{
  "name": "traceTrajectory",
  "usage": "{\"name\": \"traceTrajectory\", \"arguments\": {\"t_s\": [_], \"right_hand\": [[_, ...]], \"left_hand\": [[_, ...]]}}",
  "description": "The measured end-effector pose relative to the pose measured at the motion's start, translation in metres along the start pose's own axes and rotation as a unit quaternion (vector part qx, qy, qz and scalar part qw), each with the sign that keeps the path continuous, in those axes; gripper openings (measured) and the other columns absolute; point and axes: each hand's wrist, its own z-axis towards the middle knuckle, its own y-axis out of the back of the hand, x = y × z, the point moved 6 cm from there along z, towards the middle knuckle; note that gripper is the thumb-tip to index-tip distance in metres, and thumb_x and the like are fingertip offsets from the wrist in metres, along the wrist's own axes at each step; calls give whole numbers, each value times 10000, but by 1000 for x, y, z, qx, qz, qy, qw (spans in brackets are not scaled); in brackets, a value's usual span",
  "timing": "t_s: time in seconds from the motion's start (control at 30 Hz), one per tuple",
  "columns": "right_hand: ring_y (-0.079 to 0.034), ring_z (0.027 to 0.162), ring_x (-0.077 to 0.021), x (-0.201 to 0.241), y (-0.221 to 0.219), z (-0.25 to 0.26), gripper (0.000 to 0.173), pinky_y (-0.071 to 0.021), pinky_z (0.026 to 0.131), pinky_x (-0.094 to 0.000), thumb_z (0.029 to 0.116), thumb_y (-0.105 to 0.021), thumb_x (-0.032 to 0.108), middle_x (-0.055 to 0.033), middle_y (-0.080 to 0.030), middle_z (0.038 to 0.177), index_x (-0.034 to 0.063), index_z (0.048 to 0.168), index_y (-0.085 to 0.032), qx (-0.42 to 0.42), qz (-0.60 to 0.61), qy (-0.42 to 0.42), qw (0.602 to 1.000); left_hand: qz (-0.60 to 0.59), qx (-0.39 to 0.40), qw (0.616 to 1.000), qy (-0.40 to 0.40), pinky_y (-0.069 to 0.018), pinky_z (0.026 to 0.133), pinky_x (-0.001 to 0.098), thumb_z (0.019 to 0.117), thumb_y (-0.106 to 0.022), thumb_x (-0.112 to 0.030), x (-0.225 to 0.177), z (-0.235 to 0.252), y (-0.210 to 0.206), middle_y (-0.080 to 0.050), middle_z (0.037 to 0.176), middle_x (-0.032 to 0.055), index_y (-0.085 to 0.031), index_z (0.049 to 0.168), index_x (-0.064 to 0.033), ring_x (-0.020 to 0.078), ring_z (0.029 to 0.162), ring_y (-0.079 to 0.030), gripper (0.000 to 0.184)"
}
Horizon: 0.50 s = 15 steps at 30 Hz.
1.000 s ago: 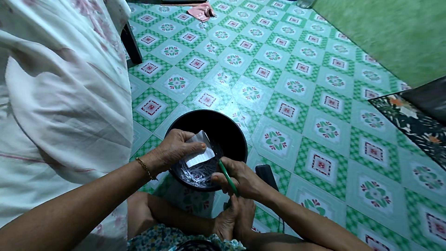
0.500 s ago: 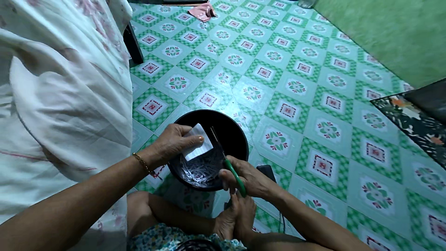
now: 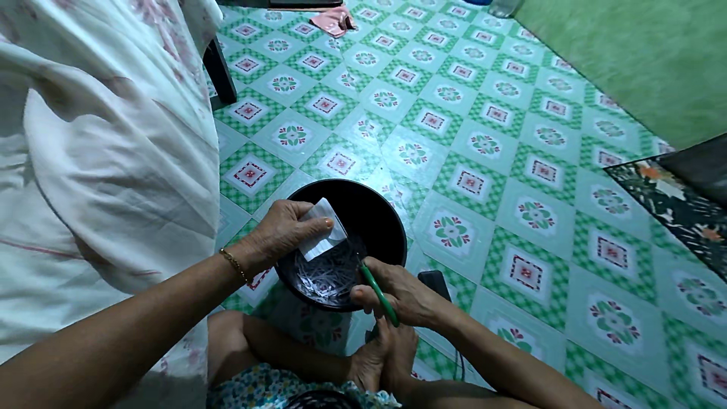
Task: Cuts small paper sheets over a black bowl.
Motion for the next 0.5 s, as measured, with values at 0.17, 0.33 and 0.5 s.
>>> {"name": "traceTrajectory", "arguments": {"t_s": [0.17, 0.33, 0.5], "right_hand": [[-579, 635, -63, 0, 0, -1, 546, -497, 632, -265, 974, -553, 571, 18, -585, 750, 35, 1075, -572, -11, 7, 12, 1000], [-575, 607, -59, 0, 0, -1, 516, -503, 614, -252, 980, -572, 534, 13, -562, 721, 21, 1042, -576, -26, 17, 19, 999], [-545, 556, -37, -1, 0, -1, 451, -478, 572, -218, 985, -620, 460, 24, -545, 670, 11, 986, -580, -52, 24, 24, 998]], "left_hand": [[6, -2, 1000, -8, -531, 596, 184, 960, -650, -19, 1, 0, -1, -652, 653, -32, -677, 806, -50, 13, 584, -615, 160], [1, -8, 1000, -3, -538, 600, 187, 961, -648, -13, 1, 0, -2, -660, 661, -27, -682, 814, -46, 15, 588, -622, 155], [-7, -15, 1000, 9, -544, 607, 192, 965, -643, -10, 0, -1, -3, -661, 663, -28, -676, 820, -47, 20, 591, -629, 154]]}}
